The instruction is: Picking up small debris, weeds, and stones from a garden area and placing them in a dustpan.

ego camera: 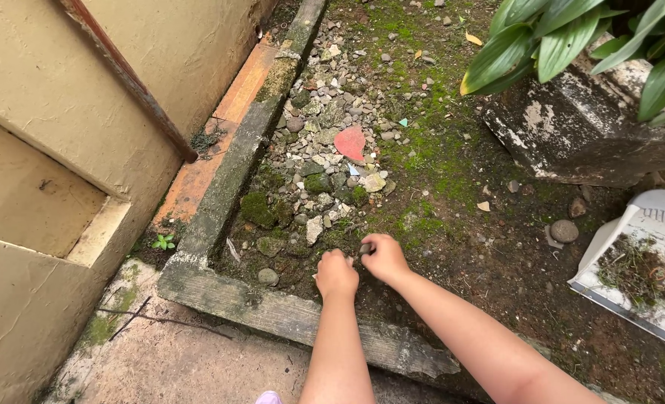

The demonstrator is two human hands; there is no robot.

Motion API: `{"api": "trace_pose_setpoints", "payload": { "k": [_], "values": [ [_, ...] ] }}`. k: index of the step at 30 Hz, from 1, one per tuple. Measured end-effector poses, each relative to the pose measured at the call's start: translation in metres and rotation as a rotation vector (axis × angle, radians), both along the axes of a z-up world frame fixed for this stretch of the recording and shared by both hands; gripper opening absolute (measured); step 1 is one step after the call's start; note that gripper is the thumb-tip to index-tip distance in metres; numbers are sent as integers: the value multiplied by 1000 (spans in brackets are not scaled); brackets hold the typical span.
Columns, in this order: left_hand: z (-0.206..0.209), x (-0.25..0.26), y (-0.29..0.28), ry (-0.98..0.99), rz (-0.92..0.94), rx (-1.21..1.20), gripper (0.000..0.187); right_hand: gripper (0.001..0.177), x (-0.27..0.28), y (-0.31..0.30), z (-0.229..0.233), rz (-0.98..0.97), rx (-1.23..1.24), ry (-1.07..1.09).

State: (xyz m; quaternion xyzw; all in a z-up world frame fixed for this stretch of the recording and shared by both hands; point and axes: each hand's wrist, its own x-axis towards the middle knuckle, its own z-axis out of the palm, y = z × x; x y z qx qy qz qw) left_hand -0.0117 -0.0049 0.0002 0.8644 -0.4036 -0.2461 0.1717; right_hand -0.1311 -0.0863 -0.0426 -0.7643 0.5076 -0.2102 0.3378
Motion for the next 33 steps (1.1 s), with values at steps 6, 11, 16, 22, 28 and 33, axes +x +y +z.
{"api": "trace_pose_setpoints", "payload": {
  "k": [6, 11, 16, 22, 28, 33],
  "values": [
    [-34, 16, -38, 530, 565, -168, 34, 38, -2, -44, -34, -259, 558, -266],
    [-73, 23, -67, 716, 704, -251, 36, 33, 3, -66, -16, -380, 746, -415],
    [-38, 32, -64, 1129, 690, -432, 27, 35, 5, -71, -17, -406, 731, -553],
    [-121, 37, -72, 1029, 711, -629, 26, 26, 16, -47, 13, 72, 52, -78],
    [-79, 32, -43, 589, 664, -415, 26, 29, 40, -33, 51, 112, -199, 303],
    [-56, 35, -42, 570, 552, -328, 24, 15, 49, -41, 29, -44, -118, 148]
  ]
}}
